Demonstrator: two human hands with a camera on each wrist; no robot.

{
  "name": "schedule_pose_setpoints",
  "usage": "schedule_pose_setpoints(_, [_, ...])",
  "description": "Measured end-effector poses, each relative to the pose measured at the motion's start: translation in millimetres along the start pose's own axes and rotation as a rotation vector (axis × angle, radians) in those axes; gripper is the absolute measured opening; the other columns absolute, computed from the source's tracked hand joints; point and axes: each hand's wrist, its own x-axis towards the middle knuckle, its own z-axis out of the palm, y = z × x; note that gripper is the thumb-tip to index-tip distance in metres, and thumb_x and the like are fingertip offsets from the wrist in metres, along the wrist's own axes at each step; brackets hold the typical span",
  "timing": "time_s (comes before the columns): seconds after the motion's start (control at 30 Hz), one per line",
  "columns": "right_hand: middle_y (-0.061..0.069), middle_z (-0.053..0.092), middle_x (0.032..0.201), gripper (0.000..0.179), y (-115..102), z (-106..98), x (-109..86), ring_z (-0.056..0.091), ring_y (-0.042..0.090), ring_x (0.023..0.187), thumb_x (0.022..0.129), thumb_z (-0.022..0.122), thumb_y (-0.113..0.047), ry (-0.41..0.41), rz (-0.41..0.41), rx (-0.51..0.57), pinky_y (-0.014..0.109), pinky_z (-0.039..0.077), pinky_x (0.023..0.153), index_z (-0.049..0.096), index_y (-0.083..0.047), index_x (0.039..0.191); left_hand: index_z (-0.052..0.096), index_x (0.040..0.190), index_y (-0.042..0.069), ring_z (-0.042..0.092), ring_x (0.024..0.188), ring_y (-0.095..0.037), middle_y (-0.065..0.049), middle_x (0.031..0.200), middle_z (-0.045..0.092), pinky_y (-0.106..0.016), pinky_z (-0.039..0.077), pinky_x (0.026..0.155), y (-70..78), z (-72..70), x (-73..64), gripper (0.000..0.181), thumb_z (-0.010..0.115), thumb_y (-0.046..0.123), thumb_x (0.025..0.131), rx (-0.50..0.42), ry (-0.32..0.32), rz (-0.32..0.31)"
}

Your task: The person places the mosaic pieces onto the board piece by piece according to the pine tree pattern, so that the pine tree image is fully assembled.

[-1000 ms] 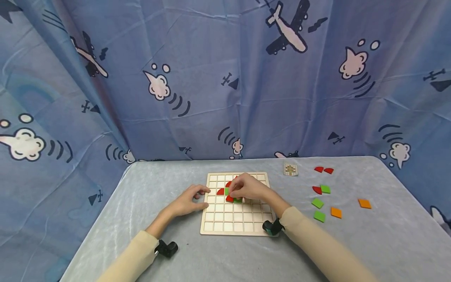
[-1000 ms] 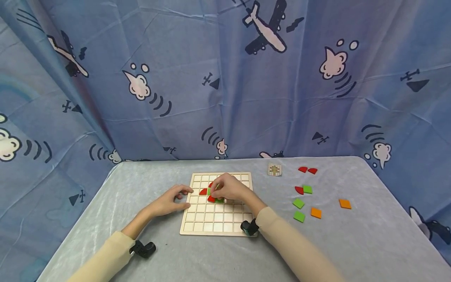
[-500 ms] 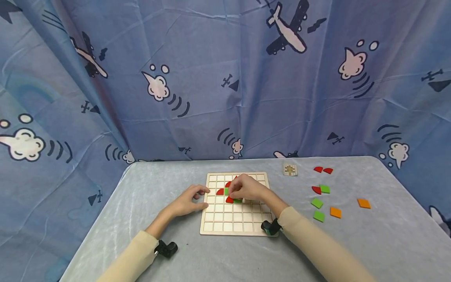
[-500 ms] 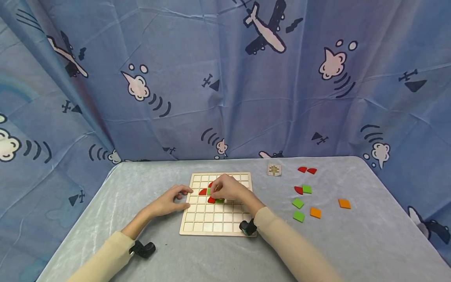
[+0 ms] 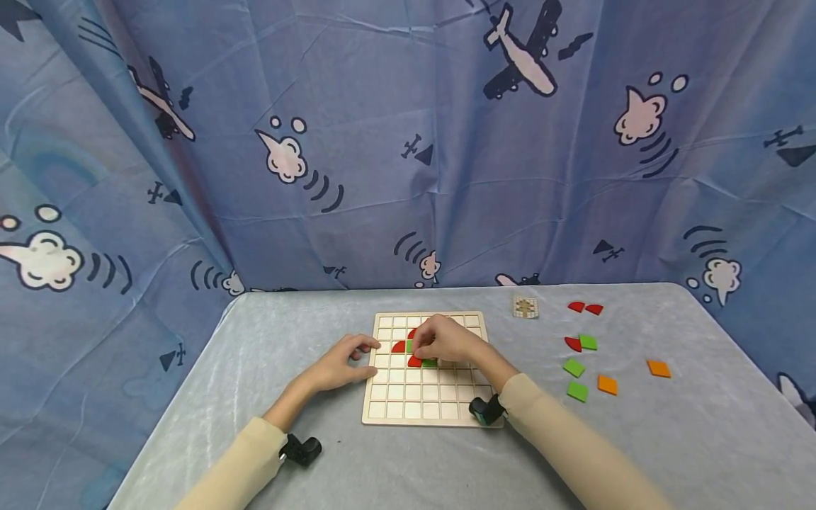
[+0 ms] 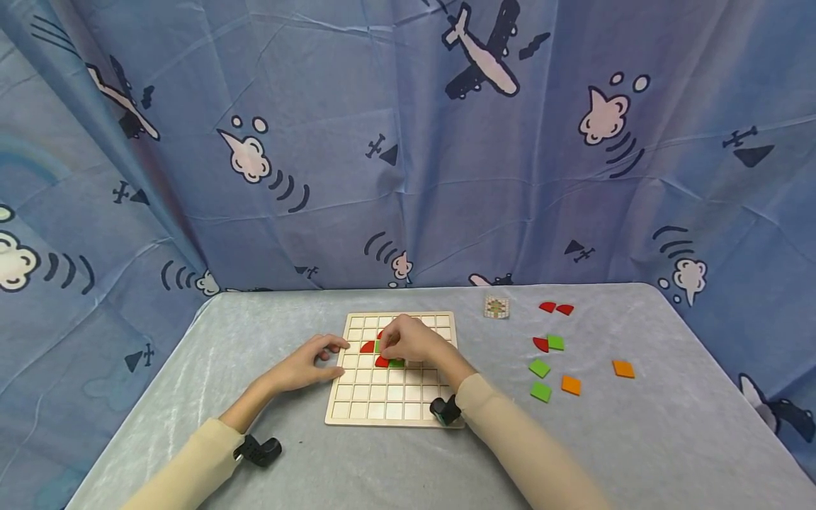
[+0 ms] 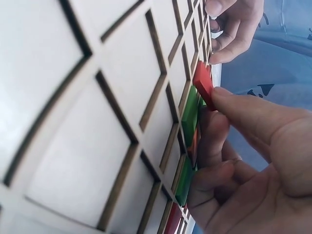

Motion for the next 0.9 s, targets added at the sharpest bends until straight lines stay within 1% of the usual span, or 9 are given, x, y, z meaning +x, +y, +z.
schedule_pose_setpoints(0.33, [-0.002, 0.063, 0.071, 0.01, -3.0, -1.7, 2.3, 0.05, 0.008, 0.062, 0.091, 0.074, 0.003, -0.023, 0.004, -0.027, 0.026, 0.044, 0.06, 0.075, -0.002, 0.082, 0.061, 0.131, 0.006, 0.05, 0.101, -0.026, -0.011, 0.118, 0.054, -0.045, 0.042, 0.09, -1.8, 0.6, 0.6, 0.043, 0.077, 0.013, 0.092, -0.001, 0.006, 0.003])
schedule_pose_setpoints(0.57, [-0.004, 0.063, 0.07, 0.011, -2.3, -0.8, 2.9, 0.052, 0.008, 0.064, 0.09, 0.074, 0.002, -0.029, -0.01, -0.076, 0.027, 0.044, 0.063, 0.075, -0.004, 0.081, 0.061, 0.131, 0.003, 0.051, 0.102, -0.029, -0.013, 0.119, 0.054, -0.048, 0.042, 0.091, -2.4, 0.0, 0.2, 0.044, 0.077, 0.012, 0.092, -0.012, 0.004, 0.025])
schedule_pose_setpoints(0.7, [-0.005, 0.063, 0.069, 0.012, -3.1, 0.1, 2.1, 0.052, 0.007, 0.062, 0.09, 0.074, 0.002, -0.026, -0.005, -0.091, 0.026, 0.044, 0.062, 0.075, -0.005, 0.081, 0.061, 0.132, 0.004, 0.051, 0.103, -0.028, -0.013, 0.119, 0.054, -0.048, 0.042, 0.091, -2.0, 0.1, 0.1, 0.044, 0.077, 0.013, 0.092, -0.004, 0.005, 0.02])
schedule_pose_setpoints(0.9, [-0.004, 0.063, 0.068, 0.012, -2.0, 1.3, 2.4, 0.051, 0.006, 0.061, 0.09, 0.072, 0.004, -0.029, -0.003, -0.086, 0.026, 0.044, 0.061, 0.075, -0.004, 0.081, 0.061, 0.131, 0.005, 0.051, 0.102, -0.028, -0.012, 0.119, 0.054, -0.048, 0.042, 0.091, -2.4, 0.1, 0.1, 0.044, 0.077, 0.012, 0.092, -0.003, 0.008, 0.013])
